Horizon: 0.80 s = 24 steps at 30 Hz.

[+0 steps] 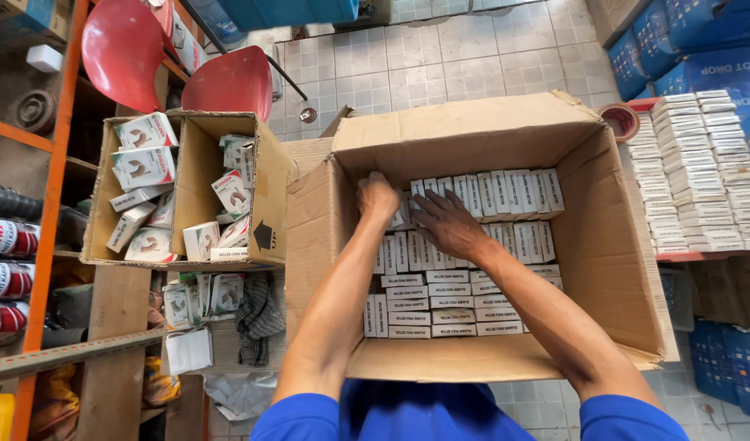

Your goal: The person packs small boxed items into a large cardboard shipping box by hand, transferring them from smaller open cartons and arranging them in neat rows until the box is full.

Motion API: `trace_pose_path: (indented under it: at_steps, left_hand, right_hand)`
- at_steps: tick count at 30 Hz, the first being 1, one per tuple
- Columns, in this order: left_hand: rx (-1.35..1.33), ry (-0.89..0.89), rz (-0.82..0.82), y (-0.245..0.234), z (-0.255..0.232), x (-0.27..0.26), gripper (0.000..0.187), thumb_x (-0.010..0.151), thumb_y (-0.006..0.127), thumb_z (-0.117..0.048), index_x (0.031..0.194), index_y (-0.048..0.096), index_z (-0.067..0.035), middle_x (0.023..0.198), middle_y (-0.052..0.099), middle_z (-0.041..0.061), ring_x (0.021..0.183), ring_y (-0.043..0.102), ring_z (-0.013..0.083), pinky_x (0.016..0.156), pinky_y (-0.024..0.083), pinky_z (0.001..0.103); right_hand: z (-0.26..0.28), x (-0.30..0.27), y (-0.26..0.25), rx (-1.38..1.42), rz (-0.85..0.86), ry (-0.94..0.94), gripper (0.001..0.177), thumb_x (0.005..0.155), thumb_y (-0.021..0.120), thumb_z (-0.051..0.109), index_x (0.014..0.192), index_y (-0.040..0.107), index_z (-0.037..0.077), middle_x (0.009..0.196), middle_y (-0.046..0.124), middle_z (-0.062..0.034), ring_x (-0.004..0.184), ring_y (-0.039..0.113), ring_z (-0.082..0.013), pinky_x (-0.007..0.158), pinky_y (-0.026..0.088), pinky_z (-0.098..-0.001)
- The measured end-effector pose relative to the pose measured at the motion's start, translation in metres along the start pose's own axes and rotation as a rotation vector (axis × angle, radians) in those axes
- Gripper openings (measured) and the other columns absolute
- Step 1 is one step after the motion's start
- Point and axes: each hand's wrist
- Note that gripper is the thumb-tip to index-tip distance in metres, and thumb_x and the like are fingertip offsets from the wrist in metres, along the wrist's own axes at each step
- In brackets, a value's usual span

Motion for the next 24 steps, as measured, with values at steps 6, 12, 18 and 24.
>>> trace_pose_path:
  at_steps: [6,12,18,24]
  left_hand:
    - [-0.246,0.107,-0.061,0.023,0.023,0.011,0.049,0.086,0.077,-0.020,0.124,0.073,0.010,0.120,0.072,0.031,0.121,0.070,0.0469,0.097,0.061,0.055]
    - [-0.174,-0.024,0.080,0.001,0.001,-0.054,0.055,0.080,0.080,-0.012,0.127,0.069,0.013,0.123,0.073,0.031,0.126,0.068,0.0434,0.101,0.058,0.051]
    - [0.486,0.082,-0.064,0.009,-0.010,-0.040,0.032,0.096,0.067,-0.020,0.123,0.077,-0.006,0.133,0.072,0.019,0.132,0.059,0.0376,0.107,0.046,0.054]
    - [0.833,0.624,-0.455,0.034,0.033,-0.007,0.007,0.088,0.079,-0.016,0.090,0.085,-0.013,0.135,0.057,0.020,0.117,0.055,0.0395,0.080,0.052,0.044]
  right_hand:
    - [-0.003,0.000,0.001,-0.027,-0.007,0.008,0.032,0.108,0.062,0.032,0.137,0.065,0.019,0.160,0.056,-0.0097,0.151,0.049,-0.0352,0.123,0.036,-0.0649]
    - [-0.005,-0.001,0.003,-0.030,-0.004,0.001,0.032,0.107,0.063,0.024,0.139,0.064,0.020,0.159,0.056,-0.0085,0.151,0.049,-0.0341,0.123,0.035,-0.0631]
    - [-0.007,-0.005,0.006,-0.029,-0.014,-0.018,0.034,0.105,0.063,0.019,0.140,0.063,0.022,0.159,0.056,-0.0085,0.151,0.049,-0.0340,0.124,0.035,-0.0630]
    - [-0.005,-0.003,0.006,-0.059,-0.014,-0.023,0.036,0.105,0.063,0.020,0.141,0.062,0.021,0.158,0.057,-0.0092,0.150,0.050,-0.0343,0.124,0.035,-0.0631]
Point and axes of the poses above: each hand's wrist, its own x-axis towards the middle knuckle, its own y-axis out of the palm, z = x × y
